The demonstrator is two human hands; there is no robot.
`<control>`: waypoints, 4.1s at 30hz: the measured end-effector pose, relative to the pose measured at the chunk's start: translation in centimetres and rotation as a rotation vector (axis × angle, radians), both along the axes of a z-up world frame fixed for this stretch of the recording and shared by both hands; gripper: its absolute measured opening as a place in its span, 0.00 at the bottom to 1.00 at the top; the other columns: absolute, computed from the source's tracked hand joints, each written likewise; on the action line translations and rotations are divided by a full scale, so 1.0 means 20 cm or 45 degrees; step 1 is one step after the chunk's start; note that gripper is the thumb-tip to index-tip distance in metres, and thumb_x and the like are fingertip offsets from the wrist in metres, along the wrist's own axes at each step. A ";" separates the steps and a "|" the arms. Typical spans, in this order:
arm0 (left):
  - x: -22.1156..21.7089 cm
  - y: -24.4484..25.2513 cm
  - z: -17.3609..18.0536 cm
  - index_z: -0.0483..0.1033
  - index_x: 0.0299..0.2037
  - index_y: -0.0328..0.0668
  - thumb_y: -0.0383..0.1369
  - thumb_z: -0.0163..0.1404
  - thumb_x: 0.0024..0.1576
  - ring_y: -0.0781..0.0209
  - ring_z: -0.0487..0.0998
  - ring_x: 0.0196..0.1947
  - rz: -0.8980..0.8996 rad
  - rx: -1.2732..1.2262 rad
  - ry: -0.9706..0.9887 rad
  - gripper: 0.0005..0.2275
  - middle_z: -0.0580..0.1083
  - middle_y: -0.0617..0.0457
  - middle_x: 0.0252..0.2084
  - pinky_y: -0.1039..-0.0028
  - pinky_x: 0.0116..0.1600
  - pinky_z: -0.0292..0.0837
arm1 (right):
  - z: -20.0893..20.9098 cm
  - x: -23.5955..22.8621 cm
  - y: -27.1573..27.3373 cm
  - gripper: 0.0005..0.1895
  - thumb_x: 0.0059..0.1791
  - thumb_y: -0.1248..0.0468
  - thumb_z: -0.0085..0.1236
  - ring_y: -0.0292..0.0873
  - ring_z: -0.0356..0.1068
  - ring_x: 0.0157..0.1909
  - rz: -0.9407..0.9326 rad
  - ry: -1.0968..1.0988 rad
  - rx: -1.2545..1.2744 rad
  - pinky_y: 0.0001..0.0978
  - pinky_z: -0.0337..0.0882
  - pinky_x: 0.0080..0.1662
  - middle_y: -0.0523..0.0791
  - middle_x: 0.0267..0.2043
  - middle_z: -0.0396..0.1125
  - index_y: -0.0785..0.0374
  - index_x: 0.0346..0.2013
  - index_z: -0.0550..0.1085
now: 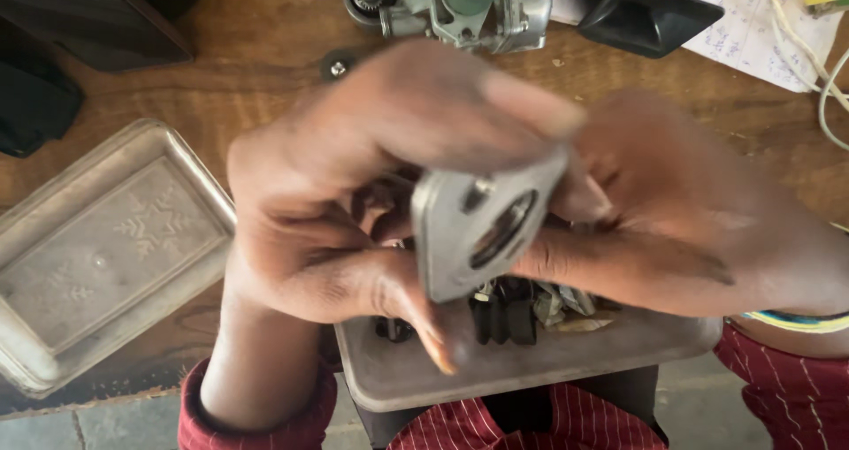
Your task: The person assembles small mechanical parts by hand, picking up a metal plate and inserting bolts and washers into its holes. They repeatedly select components from a plastic container, fit them into the plate, and adjust the assembly. The workspace includes a carburetor and other tools on a wooden table.
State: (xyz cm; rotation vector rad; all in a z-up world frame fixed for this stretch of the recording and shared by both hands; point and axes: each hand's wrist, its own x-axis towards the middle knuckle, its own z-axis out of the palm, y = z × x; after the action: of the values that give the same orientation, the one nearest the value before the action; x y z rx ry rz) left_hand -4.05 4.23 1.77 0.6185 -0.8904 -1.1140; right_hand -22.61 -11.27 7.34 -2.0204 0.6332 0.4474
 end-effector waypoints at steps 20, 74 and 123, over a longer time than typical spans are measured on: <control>0.15 -0.15 -0.01 0.56 0.67 0.31 0.29 0.67 0.57 0.41 0.85 0.46 0.101 -0.033 0.058 0.34 0.75 0.35 0.54 0.54 0.51 0.84 | 0.10 -0.07 -0.09 0.08 0.49 0.62 0.59 0.32 0.65 0.25 0.143 -0.593 -0.645 0.25 0.61 0.27 0.42 0.25 0.69 0.63 0.30 0.76; 0.11 -0.14 -0.07 0.50 0.69 0.34 0.22 0.65 0.59 0.43 0.84 0.49 0.037 -0.042 -0.075 0.35 0.70 0.33 0.60 0.56 0.52 0.83 | -0.14 0.10 0.15 0.21 0.51 0.61 0.51 0.44 0.78 0.49 0.696 -0.840 -0.677 0.28 0.79 0.46 0.58 0.51 0.72 0.71 0.54 0.74; 0.17 -0.10 -0.08 0.37 0.70 0.33 0.22 0.66 0.53 0.40 0.84 0.47 0.125 0.075 -0.005 0.45 0.63 0.26 0.65 0.53 0.47 0.88 | -0.14 -0.04 0.16 0.08 0.46 0.59 0.53 0.46 0.71 0.39 1.061 0.131 -0.380 0.46 0.70 0.41 0.43 0.32 0.66 0.59 0.36 0.73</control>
State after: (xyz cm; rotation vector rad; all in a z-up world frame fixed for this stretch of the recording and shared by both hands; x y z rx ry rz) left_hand -0.72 2.25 0.20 0.7063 -0.8244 -1.0536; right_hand -23.47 -7.98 4.58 -2.5094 -0.1363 0.9904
